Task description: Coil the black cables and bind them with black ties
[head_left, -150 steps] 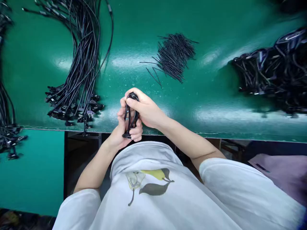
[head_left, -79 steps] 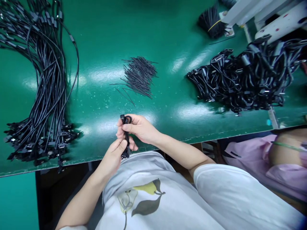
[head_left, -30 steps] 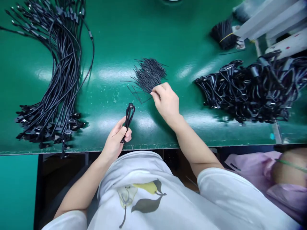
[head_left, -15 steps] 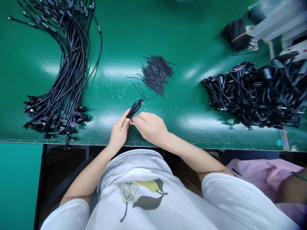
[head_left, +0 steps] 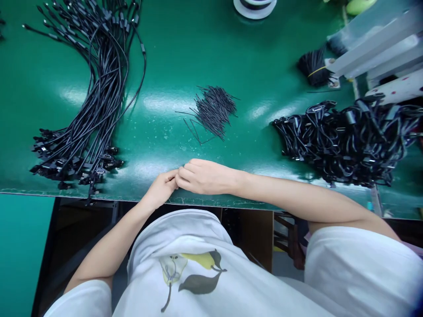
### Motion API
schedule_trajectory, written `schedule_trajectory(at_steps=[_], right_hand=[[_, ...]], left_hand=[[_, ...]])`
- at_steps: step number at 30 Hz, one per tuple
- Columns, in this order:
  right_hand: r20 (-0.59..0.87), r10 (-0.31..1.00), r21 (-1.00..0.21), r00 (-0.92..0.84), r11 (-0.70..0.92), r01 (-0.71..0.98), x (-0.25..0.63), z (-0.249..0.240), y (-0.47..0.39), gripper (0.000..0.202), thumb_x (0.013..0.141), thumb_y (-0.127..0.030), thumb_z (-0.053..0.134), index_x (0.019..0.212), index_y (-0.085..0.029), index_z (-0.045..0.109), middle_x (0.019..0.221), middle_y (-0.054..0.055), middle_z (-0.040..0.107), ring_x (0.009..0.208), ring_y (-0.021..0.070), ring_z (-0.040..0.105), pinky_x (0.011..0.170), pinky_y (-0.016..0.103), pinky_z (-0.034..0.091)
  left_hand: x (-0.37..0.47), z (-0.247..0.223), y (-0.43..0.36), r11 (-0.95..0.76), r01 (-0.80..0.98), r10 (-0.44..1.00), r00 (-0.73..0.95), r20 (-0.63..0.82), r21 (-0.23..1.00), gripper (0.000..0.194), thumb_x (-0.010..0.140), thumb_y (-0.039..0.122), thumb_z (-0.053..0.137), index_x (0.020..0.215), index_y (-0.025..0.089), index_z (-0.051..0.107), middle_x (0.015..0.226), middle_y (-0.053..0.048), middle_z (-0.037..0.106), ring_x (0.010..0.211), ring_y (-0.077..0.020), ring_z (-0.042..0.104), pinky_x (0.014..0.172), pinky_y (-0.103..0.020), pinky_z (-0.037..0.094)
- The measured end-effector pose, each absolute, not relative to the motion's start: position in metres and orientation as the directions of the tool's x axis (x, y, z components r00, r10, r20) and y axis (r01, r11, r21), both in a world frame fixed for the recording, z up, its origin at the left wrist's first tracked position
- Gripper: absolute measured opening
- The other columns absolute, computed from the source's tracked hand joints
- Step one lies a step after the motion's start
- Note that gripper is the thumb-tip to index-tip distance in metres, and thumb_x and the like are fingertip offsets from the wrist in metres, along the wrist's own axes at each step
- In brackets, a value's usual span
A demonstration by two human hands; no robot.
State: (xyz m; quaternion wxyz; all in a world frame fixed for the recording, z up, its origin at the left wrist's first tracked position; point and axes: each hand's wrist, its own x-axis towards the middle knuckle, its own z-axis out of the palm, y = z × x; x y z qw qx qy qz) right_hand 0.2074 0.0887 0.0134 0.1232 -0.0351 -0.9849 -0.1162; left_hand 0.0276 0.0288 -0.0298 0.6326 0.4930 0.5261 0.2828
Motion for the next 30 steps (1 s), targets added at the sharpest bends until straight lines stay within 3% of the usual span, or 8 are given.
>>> schedule_trajectory(at_steps=[5,11,16,19,23,30], right_hand=[[0.167,0.05,0.356,-0.985,0.928,0.108,0.204,0.03,0.08,0.025,0.097,-0.007,0.034,0.081,-0.014,0.052,0.072,0.003,0.051,0.064,0.0148,0.047,0.058,0.032,0.026],[0.109,-0.078,0.481,-0.991,0.877,-0.016,0.204,0.034,0.081,0.025,0.094,-0.006,0.037,0.08,-0.012,0.056,0.071,0.003,0.05,0.063,0.0147,0.047,0.057,0.031,0.025],[-0.029,-0.108,0.51,-0.994,0.853,-0.107,0.202,0.036,0.087,0.027,0.089,-0.003,0.039,0.077,-0.013,0.06,0.069,0.003,0.049,0.062,0.0151,0.047,0.056,0.031,0.025],[-0.1,-0.083,0.439,-0.991,0.891,-0.119,0.201,0.034,0.092,0.029,0.091,-0.005,0.037,0.076,-0.015,0.06,0.067,0.004,0.051,0.061,0.0155,0.047,0.055,0.031,0.023],[-0.025,0.08,0.302,-0.996,0.951,0.069,0.2,0.022,0.092,0.03,0.092,-0.004,0.034,0.075,-0.014,0.057,0.064,0.004,0.05,0.054,0.0151,0.043,0.053,0.033,0.019],[-0.003,0.504,0.078,-0.864,0.861,0.502,0.195,0.001,0.085,0.027,0.092,-0.01,0.034,0.084,-0.013,0.059,0.071,0.008,0.057,0.054,0.0164,0.044,0.052,0.034,0.016]], left_hand=[[0.028,-0.027,0.035,0.463,0.005,0.847,0.293,-0.445,0.886,0.018,0.069,0.027,0.058,0.056,0.018,0.049,0.055,0.004,0.044,0.059,-0.0112,0.04,0.061,-0.025,0.035],[0.025,-0.025,0.042,0.561,-0.042,0.771,0.39,-0.503,0.827,0.011,0.062,0.025,0.062,0.058,0.016,0.056,0.056,0.004,0.049,0.056,-0.0096,0.038,0.057,-0.024,0.03],[0.022,-0.025,0.047,0.58,0.0,0.748,0.397,-0.532,0.815,0.016,0.062,0.028,0.065,0.058,0.016,0.057,0.053,0.004,0.046,0.054,-0.0091,0.037,0.056,-0.024,0.026],[0.026,-0.021,0.048,0.583,-0.013,0.751,0.39,-0.532,0.813,0.016,0.063,0.028,0.065,0.058,0.017,0.055,0.053,0.004,0.046,0.054,-0.0095,0.038,0.056,-0.025,0.027],[0.035,-0.016,0.05,0.598,-0.108,0.774,0.336,-0.537,0.794,0.005,0.062,0.02,0.059,0.064,0.016,0.061,0.059,0.002,0.054,0.057,-0.0103,0.042,0.057,-0.025,0.031],[0.048,-0.018,0.052,0.531,-0.376,0.842,0.128,-0.525,0.76,0.02,0.065,0.015,0.054,0.074,0.014,0.072,0.071,-0.002,0.067,0.068,-0.0126,0.053,0.066,-0.025,0.04]])
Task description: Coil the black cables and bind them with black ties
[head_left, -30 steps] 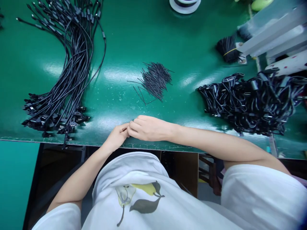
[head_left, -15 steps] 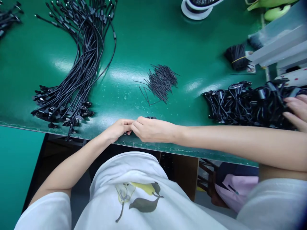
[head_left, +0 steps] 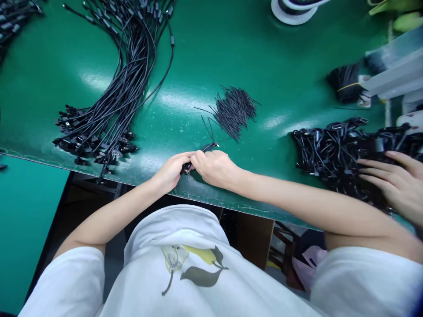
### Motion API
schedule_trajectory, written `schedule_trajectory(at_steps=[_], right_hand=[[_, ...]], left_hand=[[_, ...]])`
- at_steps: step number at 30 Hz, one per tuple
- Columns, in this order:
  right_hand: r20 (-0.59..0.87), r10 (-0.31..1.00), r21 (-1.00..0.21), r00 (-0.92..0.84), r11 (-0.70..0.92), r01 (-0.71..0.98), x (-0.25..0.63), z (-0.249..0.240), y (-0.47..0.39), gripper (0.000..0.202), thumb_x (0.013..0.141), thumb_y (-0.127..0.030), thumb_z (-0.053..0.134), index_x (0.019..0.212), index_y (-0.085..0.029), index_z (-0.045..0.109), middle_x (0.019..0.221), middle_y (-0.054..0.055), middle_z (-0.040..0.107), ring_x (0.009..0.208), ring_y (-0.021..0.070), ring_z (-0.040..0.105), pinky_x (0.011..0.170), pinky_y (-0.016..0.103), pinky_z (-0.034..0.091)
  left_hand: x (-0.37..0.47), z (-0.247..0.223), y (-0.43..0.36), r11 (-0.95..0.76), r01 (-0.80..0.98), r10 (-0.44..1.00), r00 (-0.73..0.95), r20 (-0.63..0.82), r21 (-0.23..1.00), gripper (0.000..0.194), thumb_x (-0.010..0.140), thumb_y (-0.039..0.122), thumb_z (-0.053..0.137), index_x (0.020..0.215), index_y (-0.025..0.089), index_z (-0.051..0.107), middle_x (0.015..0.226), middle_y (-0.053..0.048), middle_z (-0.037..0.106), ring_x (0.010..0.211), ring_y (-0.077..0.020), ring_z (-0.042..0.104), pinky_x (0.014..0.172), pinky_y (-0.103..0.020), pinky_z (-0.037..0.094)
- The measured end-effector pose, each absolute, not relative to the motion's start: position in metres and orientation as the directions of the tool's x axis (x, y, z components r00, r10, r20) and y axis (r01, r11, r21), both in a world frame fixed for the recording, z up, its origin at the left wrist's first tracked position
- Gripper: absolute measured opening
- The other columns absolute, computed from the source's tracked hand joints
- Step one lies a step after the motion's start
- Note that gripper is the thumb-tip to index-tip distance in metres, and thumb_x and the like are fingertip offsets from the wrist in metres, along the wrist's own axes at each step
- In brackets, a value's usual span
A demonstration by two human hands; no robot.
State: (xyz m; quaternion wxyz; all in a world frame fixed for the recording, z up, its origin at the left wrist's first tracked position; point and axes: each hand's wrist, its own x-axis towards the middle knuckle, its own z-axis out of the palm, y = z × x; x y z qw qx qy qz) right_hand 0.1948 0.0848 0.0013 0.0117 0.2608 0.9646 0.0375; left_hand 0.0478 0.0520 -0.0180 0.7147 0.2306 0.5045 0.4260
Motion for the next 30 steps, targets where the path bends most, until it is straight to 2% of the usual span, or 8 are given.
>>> schedule_trajectory(at_steps=[5,8,10,13,16,23,26,30], right_hand=[[0.163,0.813,-0.41,-0.558,0.571,0.712,0.194,-0.007,0.081,0.024,0.094,-0.021,0.039,0.084,-0.016,0.06,0.083,0.007,0.065,0.068,0.0152,0.054,0.06,0.028,0.03],[0.123,0.929,-0.796,-0.35,0.303,0.524,0.194,-0.014,0.075,0.026,0.096,-0.031,0.042,0.078,-0.019,0.057,0.074,0.002,0.062,0.07,0.0143,0.055,0.066,0.026,0.037],[0.02,0.941,-0.907,-0.338,0.159,0.389,0.194,-0.018,0.073,0.027,0.094,-0.034,0.044,0.075,-0.019,0.055,0.066,-0.001,0.055,0.064,0.0132,0.051,0.064,0.025,0.037],[-0.018,0.921,-0.921,-0.388,0.136,0.366,0.198,-0.019,0.076,0.026,0.092,-0.034,0.045,0.074,-0.019,0.056,0.068,-0.001,0.056,0.067,0.013,0.052,0.067,0.025,0.037],[0.057,0.934,-0.878,-0.353,0.215,0.428,0.204,-0.013,0.08,0.025,0.092,-0.031,0.044,0.074,-0.018,0.057,0.076,0.001,0.061,0.075,0.014,0.056,0.072,0.026,0.039],[0.121,0.822,-0.844,-0.556,0.38,0.378,0.198,-0.003,0.058,0.026,0.097,-0.03,0.043,0.083,-0.018,0.061,0.083,0.003,0.063,0.077,0.0134,0.057,0.071,0.024,0.04],[0.102,0.803,-0.842,-0.587,0.383,0.379,0.196,-0.009,0.056,0.022,0.096,-0.025,0.044,0.084,-0.018,0.061,0.083,0.002,0.063,0.077,0.0125,0.055,0.07,0.023,0.037],[0.057,0.873,-0.862,-0.485,0.289,0.417,0.202,-0.015,0.068,0.025,0.096,-0.028,0.044,0.077,-0.018,0.057,0.077,0.001,0.06,0.074,0.0124,0.054,0.069,0.023,0.037]], left_hand=[[0.055,-0.019,0.055,0.417,-0.518,0.875,0.007,-0.484,0.747,0.018,0.075,0.022,0.061,0.084,0.015,0.074,0.087,-0.004,0.072,0.085,-0.0154,0.061,0.083,-0.028,0.045],[0.05,-0.017,0.055,0.353,-0.476,0.925,0.049,-0.376,0.806,0.022,0.073,0.017,0.065,0.092,0.017,0.074,0.093,-0.005,0.071,0.094,-0.018,0.062,0.092,-0.031,0.044],[0.045,-0.013,0.052,0.274,-0.336,0.961,0.067,-0.267,0.901,0.019,0.072,0.014,0.064,0.086,0.019,0.074,0.096,-0.004,0.068,0.098,-0.0192,0.06,0.093,-0.032,0.044],[0.038,-0.007,0.04,0.027,0.085,0.993,0.109,-0.036,0.996,0.025,0.079,0.009,0.055,0.074,0.023,0.075,0.099,-0.004,0.063,0.102,-0.02,0.053,0.094,-0.034,0.041],[0.031,-0.013,0.026,-0.164,0.359,0.97,0.227,0.084,0.919,0.039,0.083,0.006,0.045,0.08,0.026,0.078,0.093,-0.005,0.06,0.094,-0.0188,0.051,0.093,-0.036,0.04],[0.016,-0.025,0.03,0.201,-0.017,0.964,0.182,-0.195,0.979,0.035,0.092,0.03,0.044,0.102,0.019,0.076,0.104,-0.008,0.061,0.095,-0.0208,0.057,0.085,-0.034,0.047],[0.015,-0.008,0.03,0.058,0.04,0.973,0.222,-0.066,0.998,0.033,0.092,0.038,0.051,0.105,0.02,0.074,0.107,-0.01,0.062,0.097,-0.0224,0.056,0.087,-0.035,0.047],[0.02,0.005,0.009,-0.238,0.327,0.899,0.43,0.081,0.914,0.027,0.089,0.019,0.053,0.104,0.027,0.075,0.099,-0.007,0.06,0.094,-0.019,0.054,0.088,-0.035,0.045]])
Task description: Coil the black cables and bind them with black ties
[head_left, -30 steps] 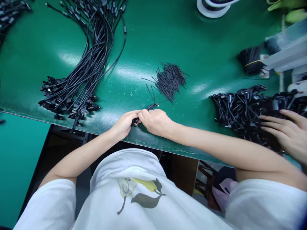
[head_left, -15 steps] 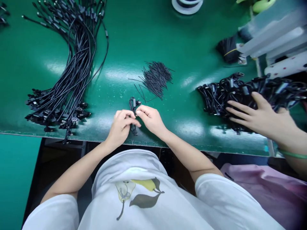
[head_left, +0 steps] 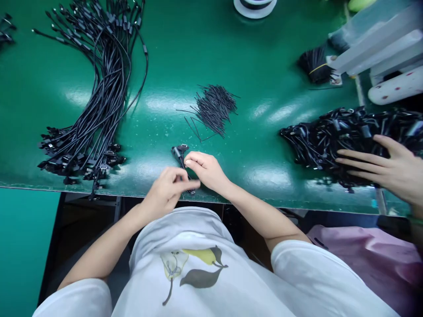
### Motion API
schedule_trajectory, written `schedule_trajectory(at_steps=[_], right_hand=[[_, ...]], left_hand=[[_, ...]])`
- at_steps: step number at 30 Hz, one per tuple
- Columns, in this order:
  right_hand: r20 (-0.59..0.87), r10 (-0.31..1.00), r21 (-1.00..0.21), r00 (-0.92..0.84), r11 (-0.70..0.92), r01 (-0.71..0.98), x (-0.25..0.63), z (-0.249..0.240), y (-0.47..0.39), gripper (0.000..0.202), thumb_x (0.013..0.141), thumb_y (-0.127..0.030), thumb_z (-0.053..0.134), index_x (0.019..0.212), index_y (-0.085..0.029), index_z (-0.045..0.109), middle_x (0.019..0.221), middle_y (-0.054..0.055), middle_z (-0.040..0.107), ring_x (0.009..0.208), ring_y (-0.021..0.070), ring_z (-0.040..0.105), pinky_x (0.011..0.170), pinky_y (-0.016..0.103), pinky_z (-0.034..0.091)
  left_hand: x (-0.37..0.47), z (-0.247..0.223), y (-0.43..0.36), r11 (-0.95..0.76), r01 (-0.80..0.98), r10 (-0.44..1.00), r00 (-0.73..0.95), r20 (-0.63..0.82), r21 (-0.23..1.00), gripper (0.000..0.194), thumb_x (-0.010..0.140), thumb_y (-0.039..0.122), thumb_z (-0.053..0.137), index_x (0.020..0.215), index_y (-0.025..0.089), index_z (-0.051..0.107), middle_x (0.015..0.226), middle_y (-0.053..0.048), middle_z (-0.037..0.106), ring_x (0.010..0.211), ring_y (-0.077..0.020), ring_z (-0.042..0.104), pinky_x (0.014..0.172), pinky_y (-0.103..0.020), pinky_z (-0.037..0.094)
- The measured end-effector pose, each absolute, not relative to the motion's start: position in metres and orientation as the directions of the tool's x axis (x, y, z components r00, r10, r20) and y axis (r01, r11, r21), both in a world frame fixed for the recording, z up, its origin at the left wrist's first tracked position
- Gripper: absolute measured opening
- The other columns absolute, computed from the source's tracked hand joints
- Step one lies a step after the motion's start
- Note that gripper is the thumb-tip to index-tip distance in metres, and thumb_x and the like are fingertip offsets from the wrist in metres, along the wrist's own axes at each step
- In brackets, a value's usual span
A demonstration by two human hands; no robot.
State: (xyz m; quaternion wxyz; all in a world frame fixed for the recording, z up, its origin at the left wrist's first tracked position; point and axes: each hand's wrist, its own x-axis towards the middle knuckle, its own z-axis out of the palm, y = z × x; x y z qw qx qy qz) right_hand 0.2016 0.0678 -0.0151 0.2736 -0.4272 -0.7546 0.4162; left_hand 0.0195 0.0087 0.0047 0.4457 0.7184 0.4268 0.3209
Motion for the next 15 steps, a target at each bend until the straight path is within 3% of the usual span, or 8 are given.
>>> schedule_trajectory(at_steps=[3,5,8,11,15], right_hand=[[0.132,0.883,-0.814,-0.451,0.356,0.459,0.206,-0.013,0.07,0.023,0.097,-0.026,0.044,0.08,-0.018,0.057,0.079,0.001,0.06,0.075,0.0126,0.053,0.071,0.024,0.037],[0.194,0.854,-0.781,-0.483,0.432,0.451,0.207,-0.01,0.066,0.024,0.099,-0.026,0.042,0.083,-0.018,0.058,0.081,0.001,0.06,0.075,0.0125,0.053,0.071,0.024,0.037],[0.231,0.811,-0.736,-0.538,0.507,0.448,0.204,-0.005,0.058,0.027,0.101,-0.028,0.037,0.087,-0.018,0.058,0.081,0.002,0.059,0.074,0.0125,0.052,0.069,0.023,0.036],[0.217,0.805,-0.609,-0.553,0.554,0.567,0.2,-0.005,0.052,0.029,0.101,-0.027,0.035,0.087,-0.018,0.059,0.08,0.002,0.057,0.07,0.0133,0.05,0.065,0.024,0.033],[0.135,0.841,-0.481,-0.524,0.518,0.707,0.196,-0.01,0.048,0.031,0.1,-0.026,0.033,0.084,-0.018,0.058,0.079,0.003,0.059,0.068,0.0145,0.05,0.062,0.027,0.03]], left_hand=[[0.02,-0.006,-0.006,-0.101,0.226,0.881,0.473,-0.019,0.969,0.031,0.094,0.019,0.045,0.093,0.024,0.075,0.096,-0.007,0.059,0.09,-0.0177,0.056,0.083,-0.033,0.046],[0.018,-0.015,-0.008,0.079,0.1,0.931,0.348,-0.109,0.992,0.022,0.093,0.028,0.051,0.088,0.02,0.071,0.094,-0.006,0.059,0.088,-0.0173,0.057,0.082,-0.032,0.047],[0.02,-0.024,-0.002,0.261,-0.101,0.951,0.196,-0.238,0.96,0.027,0.087,0.043,0.062,0.103,0.021,0.062,0.094,-0.004,0.06,0.085,-0.016,0.058,0.08,-0.029,0.048],[0.025,-0.026,0.005,0.323,-0.144,0.939,0.176,-0.297,0.935,0.044,0.083,0.041,0.069,0.12,0.021,0.055,0.099,-0.005,0.062,0.091,-0.0158,0.058,0.086,-0.029,0.048],[0.034,-0.028,0.01,0.306,-0.152,0.951,0.096,-0.294,0.94,0.04,0.079,0.03,0.072,0.114,0.02,0.055,0.096,-0.002,0.059,0.086,-0.0131,0.057,0.082,-0.027,0.049]])
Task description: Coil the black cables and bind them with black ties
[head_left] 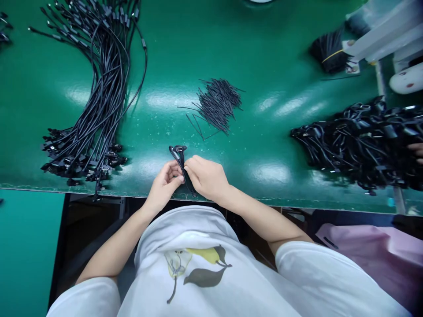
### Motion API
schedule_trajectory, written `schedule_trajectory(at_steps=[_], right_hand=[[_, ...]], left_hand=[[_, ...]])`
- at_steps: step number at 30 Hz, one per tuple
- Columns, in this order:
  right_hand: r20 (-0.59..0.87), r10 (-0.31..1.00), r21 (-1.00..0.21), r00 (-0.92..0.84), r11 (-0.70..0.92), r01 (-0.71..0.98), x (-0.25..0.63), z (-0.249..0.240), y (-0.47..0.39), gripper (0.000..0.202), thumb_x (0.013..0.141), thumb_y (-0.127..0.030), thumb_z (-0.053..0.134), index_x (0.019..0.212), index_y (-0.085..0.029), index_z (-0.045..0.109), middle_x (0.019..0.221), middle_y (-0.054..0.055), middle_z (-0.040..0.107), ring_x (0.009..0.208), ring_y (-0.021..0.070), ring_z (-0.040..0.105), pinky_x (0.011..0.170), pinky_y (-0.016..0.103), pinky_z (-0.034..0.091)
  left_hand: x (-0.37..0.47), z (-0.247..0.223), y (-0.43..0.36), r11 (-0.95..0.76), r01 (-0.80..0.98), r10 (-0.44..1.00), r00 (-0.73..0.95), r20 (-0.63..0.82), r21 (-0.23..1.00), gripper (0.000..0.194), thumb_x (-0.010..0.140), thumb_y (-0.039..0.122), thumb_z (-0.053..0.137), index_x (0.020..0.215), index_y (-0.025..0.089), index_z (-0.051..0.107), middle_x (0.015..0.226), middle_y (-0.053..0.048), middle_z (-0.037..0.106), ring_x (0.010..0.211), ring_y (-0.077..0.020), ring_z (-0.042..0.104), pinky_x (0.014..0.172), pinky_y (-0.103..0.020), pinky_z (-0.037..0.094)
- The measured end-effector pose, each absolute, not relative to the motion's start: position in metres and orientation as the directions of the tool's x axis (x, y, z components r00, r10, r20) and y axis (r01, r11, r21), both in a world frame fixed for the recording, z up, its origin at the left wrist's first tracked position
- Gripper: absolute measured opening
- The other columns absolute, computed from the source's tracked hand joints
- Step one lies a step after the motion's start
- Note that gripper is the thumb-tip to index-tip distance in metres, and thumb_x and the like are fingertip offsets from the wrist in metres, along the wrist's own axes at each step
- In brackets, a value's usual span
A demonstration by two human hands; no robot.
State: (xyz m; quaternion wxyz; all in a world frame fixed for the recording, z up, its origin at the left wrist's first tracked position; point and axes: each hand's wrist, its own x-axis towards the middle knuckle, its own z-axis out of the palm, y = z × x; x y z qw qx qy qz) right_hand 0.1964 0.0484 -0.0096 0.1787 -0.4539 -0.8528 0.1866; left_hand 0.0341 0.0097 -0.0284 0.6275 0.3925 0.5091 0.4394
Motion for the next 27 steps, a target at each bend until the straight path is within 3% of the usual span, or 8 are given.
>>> schedule_trajectory(at_steps=[3,6,9,12,15,18,22,27], right_hand=[[0.009,0.869,-0.487,-0.495,0.436,0.757,0.195,-0.01,0.047,0.029,0.1,-0.025,0.032,0.089,-0.018,0.058,0.083,0.004,0.063,0.072,0.0158,0.054,0.062,0.028,0.03],[-0.075,0.833,-0.515,-0.548,0.438,0.737,0.194,-0.006,0.044,0.026,0.098,-0.02,0.033,0.1,-0.016,0.059,0.092,0.006,0.064,0.08,0.0178,0.057,0.068,0.028,0.036],[-0.067,0.786,-0.565,-0.614,0.478,0.673,0.194,-0.004,0.042,0.028,0.097,-0.021,0.038,0.119,-0.011,0.054,0.109,0.01,0.064,0.095,0.02,0.058,0.079,0.03,0.041],[-0.016,0.818,-0.461,-0.575,0.504,0.73,0.196,-0.009,0.043,0.034,0.1,-0.025,0.039,0.129,-0.009,0.05,0.105,0.011,0.067,0.088,0.0206,0.058,0.075,0.032,0.039],[0.153,0.819,-0.267,-0.553,0.573,0.775,0.203,-0.019,0.046,0.032,0.102,-0.026,0.038,0.125,-0.013,0.056,0.093,0.008,0.068,0.077,0.0193,0.055,0.069,0.034,0.033],[0.286,0.778,-0.168,-0.559,0.616,0.77,0.209,-0.025,0.047,0.027,0.101,-0.026,0.043,0.116,-0.015,0.062,0.088,0.005,0.069,0.072,0.017,0.052,0.067,0.034,0.031],[0.335,0.785,-0.158,-0.521,0.592,0.791,0.215,-0.026,0.046,0.025,0.101,-0.028,0.044,0.112,-0.019,0.064,0.086,0.002,0.069,0.071,0.0149,0.051,0.067,0.032,0.031],[0.257,0.834,-0.193,-0.487,0.539,0.82,0.22,-0.033,0.045,0.025,0.101,-0.032,0.043,0.103,-0.021,0.066,0.098,0.004,0.069,0.076,0.0133,0.055,0.066,0.03,0.034]], left_hand=[[0.039,-0.031,0.01,0.234,-0.17,0.972,0.038,-0.231,0.957,0.039,0.079,0.027,0.071,0.113,0.022,0.052,0.092,0.0,0.056,0.083,-0.0125,0.058,0.074,-0.025,0.052],[0.043,-0.032,0.01,0.178,-0.055,0.983,-0.023,-0.18,0.982,0.04,0.08,0.026,0.071,0.114,0.023,0.051,0.095,-0.001,0.057,0.089,-0.0146,0.06,0.078,-0.028,0.054],[0.043,-0.032,0.012,0.197,0.016,0.98,-0.025,-0.196,0.98,0.036,0.081,0.027,0.069,0.113,0.021,0.055,0.106,-0.005,0.061,0.101,-0.0177,0.061,0.092,-0.032,0.052],[0.034,-0.03,0.017,0.226,-0.102,0.973,0.065,-0.22,0.969,0.042,0.084,0.032,0.068,0.123,0.023,0.054,0.117,-0.006,0.062,0.105,-0.019,0.063,0.097,-0.035,0.051],[0.02,-0.027,0.025,0.196,-0.158,0.978,0.105,-0.181,0.968,0.047,0.086,0.035,0.067,0.131,0.028,0.053,0.124,-0.007,0.062,0.112,-0.0201,0.062,0.098,-0.035,0.051],[0.008,-0.024,0.033,0.119,-0.04,0.992,0.033,-0.118,0.992,0.035,0.086,0.034,0.068,0.119,0.026,0.064,0.121,-0.006,0.065,0.115,-0.0199,0.059,0.102,-0.033,0.047],[0.009,-0.023,0.039,0.094,-0.01,0.995,0.022,-0.094,0.995,0.023,0.086,0.035,0.069,0.104,0.023,0.069,0.112,-0.006,0.068,0.111,-0.0198,0.062,0.101,-0.034,0.047],[0.027,-0.026,0.038,0.124,-0.022,0.992,-0.001,-0.124,0.992,0.023,0.081,0.038,0.073,0.086,0.019,0.06,0.105,-0.006,0.066,0.11,-0.0199,0.062,0.099,-0.035,0.047]])
